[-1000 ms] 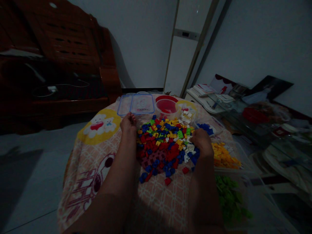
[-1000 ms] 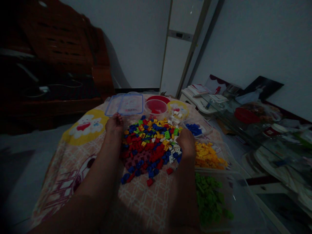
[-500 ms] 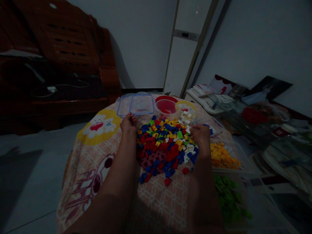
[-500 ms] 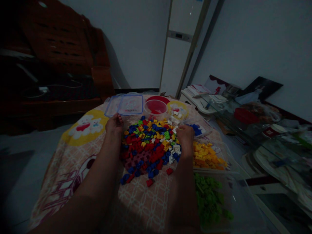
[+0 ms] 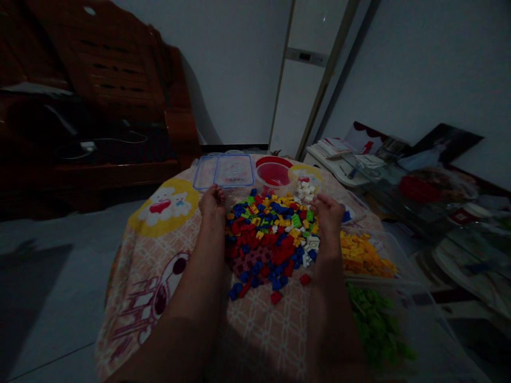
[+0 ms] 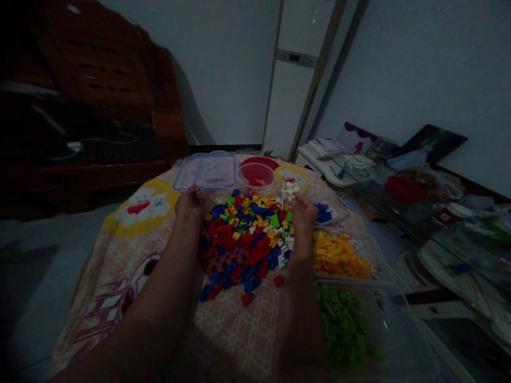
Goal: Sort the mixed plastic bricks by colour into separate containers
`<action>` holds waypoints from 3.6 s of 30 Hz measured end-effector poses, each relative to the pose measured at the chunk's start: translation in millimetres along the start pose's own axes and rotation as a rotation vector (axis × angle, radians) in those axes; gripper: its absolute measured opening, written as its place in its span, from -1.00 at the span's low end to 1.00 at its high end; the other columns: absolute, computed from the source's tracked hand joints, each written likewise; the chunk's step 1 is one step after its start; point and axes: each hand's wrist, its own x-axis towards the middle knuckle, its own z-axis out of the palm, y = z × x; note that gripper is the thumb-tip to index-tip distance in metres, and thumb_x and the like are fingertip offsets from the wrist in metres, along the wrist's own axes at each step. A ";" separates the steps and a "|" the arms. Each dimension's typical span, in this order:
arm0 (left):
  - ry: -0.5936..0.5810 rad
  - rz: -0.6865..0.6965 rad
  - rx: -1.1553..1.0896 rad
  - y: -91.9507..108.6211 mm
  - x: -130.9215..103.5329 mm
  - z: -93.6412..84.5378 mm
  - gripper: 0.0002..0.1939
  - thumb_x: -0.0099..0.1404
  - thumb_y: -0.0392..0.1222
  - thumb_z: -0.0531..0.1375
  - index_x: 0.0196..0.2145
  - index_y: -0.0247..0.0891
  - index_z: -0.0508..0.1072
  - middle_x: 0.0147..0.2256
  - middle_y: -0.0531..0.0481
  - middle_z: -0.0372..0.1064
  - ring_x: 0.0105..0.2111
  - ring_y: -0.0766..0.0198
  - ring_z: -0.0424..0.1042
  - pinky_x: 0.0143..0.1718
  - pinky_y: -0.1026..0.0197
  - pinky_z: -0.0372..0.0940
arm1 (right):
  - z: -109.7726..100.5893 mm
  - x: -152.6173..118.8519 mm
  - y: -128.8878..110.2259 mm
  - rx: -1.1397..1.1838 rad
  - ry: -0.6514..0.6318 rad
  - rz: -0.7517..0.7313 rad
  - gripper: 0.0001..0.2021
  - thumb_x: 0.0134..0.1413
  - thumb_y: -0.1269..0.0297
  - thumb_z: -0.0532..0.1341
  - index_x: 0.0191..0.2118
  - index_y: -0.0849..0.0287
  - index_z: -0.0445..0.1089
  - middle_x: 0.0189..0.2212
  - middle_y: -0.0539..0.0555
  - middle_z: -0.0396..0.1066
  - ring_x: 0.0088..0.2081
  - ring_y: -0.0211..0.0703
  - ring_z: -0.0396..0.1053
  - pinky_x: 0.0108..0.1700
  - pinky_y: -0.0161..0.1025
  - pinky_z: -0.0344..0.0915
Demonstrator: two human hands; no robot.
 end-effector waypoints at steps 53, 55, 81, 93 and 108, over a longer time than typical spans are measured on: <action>-0.010 0.000 0.019 0.4 -2.6 -0.1 -0.77 0.35 -0.50 0.06 -0.42 -0.32 0.36 -0.65 0.16 0.24 -0.73 0.56 0.20 -0.67 0.54 0.12 | -1.1 -23.0 -21.9 -0.366 -0.476 0.204 -0.88 0.02 0.35 0.25 -0.48 0.24 0.42 -0.67 -0.02 0.40 -0.68 -0.30 0.35 -0.64 -0.43 0.29; -0.003 0.002 0.015 0.1 -2.0 -0.2 -0.79 0.34 -0.50 0.07 -0.42 -0.32 0.36 -0.65 0.15 0.24 -0.73 0.55 0.20 -0.67 0.54 0.13 | 4.3 -15.4 -12.7 -0.243 -0.258 0.152 -0.88 0.04 0.29 0.24 -0.39 0.25 0.44 -0.62 0.01 0.45 -0.63 -0.26 0.41 -0.57 -0.39 0.38; -0.008 0.000 0.024 0.5 -0.2 -1.1 -0.83 0.28 -0.49 0.14 -0.44 -0.32 0.34 -0.63 0.15 0.25 -0.71 0.55 0.21 -0.65 0.53 0.14 | 41.8 -61.6 -33.0 -1.246 -0.814 -0.220 -0.88 -0.04 0.24 0.42 -0.39 0.17 0.58 -0.33 0.13 0.60 -0.19 -0.07 0.53 -0.22 -0.30 0.31; 0.001 -0.015 -0.011 0.9 1.1 -0.7 -0.77 0.33 -0.51 0.05 -0.44 -0.35 0.36 -0.64 0.13 0.26 -0.70 0.53 0.20 -0.65 0.51 0.13 | 21.1 -45.0 -31.7 -0.707 -0.718 0.088 -0.84 0.13 0.38 0.16 -0.44 0.20 0.44 -0.63 -0.03 0.43 -0.62 -0.29 0.39 -0.53 -0.42 0.26; 0.019 0.003 0.013 -0.2 -0.5 -1.3 -0.81 0.30 -0.50 0.11 -0.45 -0.34 0.36 -0.63 0.14 0.26 -0.70 0.54 0.22 -0.64 0.52 0.16 | 1.4 -16.8 -13.5 -0.155 -0.273 0.221 -0.95 -0.15 0.46 0.29 -0.45 0.26 0.44 -0.66 0.02 0.46 -0.57 -0.16 0.50 -0.54 -0.34 0.47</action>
